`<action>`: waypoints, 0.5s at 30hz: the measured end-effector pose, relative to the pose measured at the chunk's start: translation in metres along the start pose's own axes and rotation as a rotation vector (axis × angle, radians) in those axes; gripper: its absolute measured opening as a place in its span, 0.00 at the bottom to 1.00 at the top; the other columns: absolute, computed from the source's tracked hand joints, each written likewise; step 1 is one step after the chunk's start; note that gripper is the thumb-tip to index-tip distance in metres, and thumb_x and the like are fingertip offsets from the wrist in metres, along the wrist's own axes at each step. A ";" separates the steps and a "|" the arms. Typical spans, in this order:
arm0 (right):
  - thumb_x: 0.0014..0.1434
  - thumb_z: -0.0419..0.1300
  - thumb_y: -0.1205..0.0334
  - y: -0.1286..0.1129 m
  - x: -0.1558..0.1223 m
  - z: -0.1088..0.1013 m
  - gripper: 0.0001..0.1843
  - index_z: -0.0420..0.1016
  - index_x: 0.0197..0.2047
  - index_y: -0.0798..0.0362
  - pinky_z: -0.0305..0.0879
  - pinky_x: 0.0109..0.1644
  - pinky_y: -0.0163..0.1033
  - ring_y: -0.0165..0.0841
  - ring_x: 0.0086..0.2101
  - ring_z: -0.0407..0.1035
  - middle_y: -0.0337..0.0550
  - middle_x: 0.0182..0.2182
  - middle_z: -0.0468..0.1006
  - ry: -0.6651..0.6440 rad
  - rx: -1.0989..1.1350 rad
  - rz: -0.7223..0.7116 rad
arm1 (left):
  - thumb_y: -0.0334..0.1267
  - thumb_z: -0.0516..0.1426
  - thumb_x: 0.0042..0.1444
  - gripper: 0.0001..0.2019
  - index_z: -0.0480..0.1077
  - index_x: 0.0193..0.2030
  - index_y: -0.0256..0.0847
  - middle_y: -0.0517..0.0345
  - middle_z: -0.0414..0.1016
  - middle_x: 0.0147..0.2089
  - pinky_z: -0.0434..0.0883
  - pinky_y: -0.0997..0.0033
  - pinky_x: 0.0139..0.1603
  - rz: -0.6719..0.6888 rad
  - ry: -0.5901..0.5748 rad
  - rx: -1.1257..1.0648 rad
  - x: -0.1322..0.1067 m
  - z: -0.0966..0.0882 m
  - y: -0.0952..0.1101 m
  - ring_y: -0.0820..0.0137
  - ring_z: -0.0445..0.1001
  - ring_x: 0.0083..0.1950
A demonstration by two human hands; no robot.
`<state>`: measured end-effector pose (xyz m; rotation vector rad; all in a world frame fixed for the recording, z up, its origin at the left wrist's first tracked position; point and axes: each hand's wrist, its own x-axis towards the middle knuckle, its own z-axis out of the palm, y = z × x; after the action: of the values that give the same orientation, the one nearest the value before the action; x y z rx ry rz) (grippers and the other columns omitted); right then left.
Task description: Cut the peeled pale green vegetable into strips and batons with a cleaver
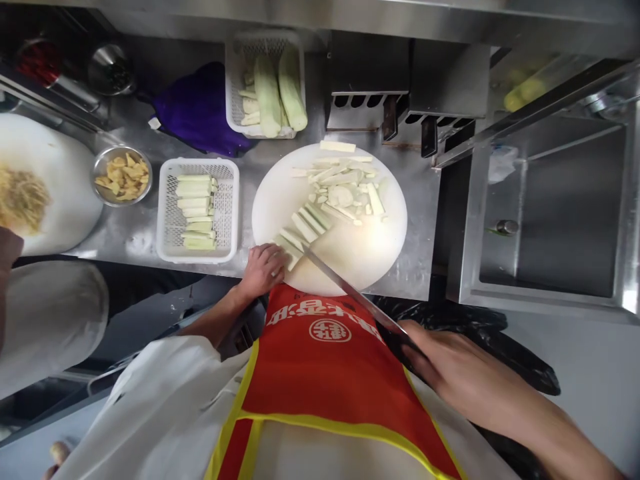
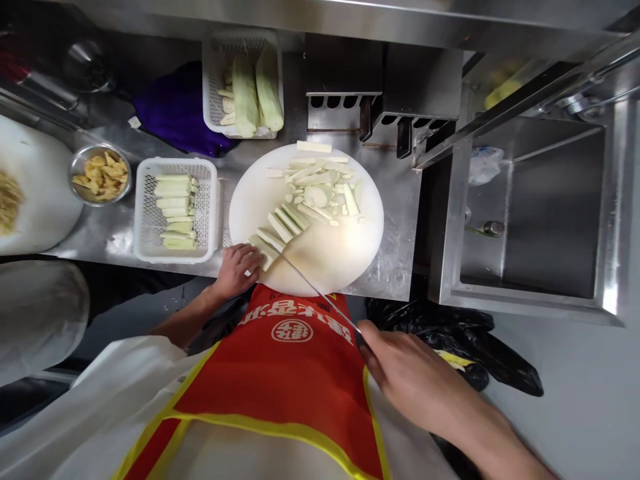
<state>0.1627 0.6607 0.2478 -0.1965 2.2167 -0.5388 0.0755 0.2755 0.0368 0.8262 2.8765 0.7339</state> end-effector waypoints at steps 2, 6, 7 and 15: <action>0.68 0.49 0.64 -0.023 0.023 0.000 0.17 0.70 0.56 0.47 0.64 0.36 0.40 0.41 0.38 0.79 0.45 0.37 0.83 -0.061 -0.026 -0.061 | 0.40 0.58 0.61 0.16 0.76 0.55 0.46 0.45 0.74 0.57 0.65 0.45 0.61 0.042 0.002 -0.024 0.001 -0.002 -0.001 0.51 0.67 0.63; 0.70 0.47 0.67 -0.063 0.063 -0.001 0.14 0.69 0.53 0.53 0.59 0.35 0.40 0.41 0.36 0.78 0.49 0.37 0.83 -0.045 -0.162 -0.125 | 0.42 0.58 0.63 0.12 0.78 0.50 0.43 0.43 0.74 0.54 0.67 0.46 0.60 0.063 0.010 -0.056 0.007 -0.005 -0.003 0.52 0.68 0.60; 0.70 0.47 0.68 -0.069 0.068 -0.001 0.13 0.68 0.53 0.53 0.57 0.35 0.40 0.41 0.36 0.78 0.50 0.37 0.83 -0.036 -0.193 -0.141 | 0.42 0.58 0.63 0.11 0.78 0.48 0.43 0.43 0.74 0.53 0.68 0.46 0.59 0.053 0.006 -0.060 0.008 -0.004 -0.004 0.52 0.68 0.59; 0.70 0.45 0.69 -0.089 0.104 -0.005 0.14 0.67 0.54 0.56 0.56 0.32 0.40 0.41 0.32 0.76 0.53 0.35 0.81 -0.030 -0.253 -0.202 | 0.44 0.59 0.64 0.10 0.78 0.46 0.45 0.45 0.74 0.48 0.68 0.46 0.57 0.039 0.037 -0.084 0.009 0.000 -0.007 0.53 0.68 0.55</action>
<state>0.0881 0.5496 0.2172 -0.5622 2.2447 -0.3582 0.0649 0.2750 0.0340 0.8698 2.8459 0.8771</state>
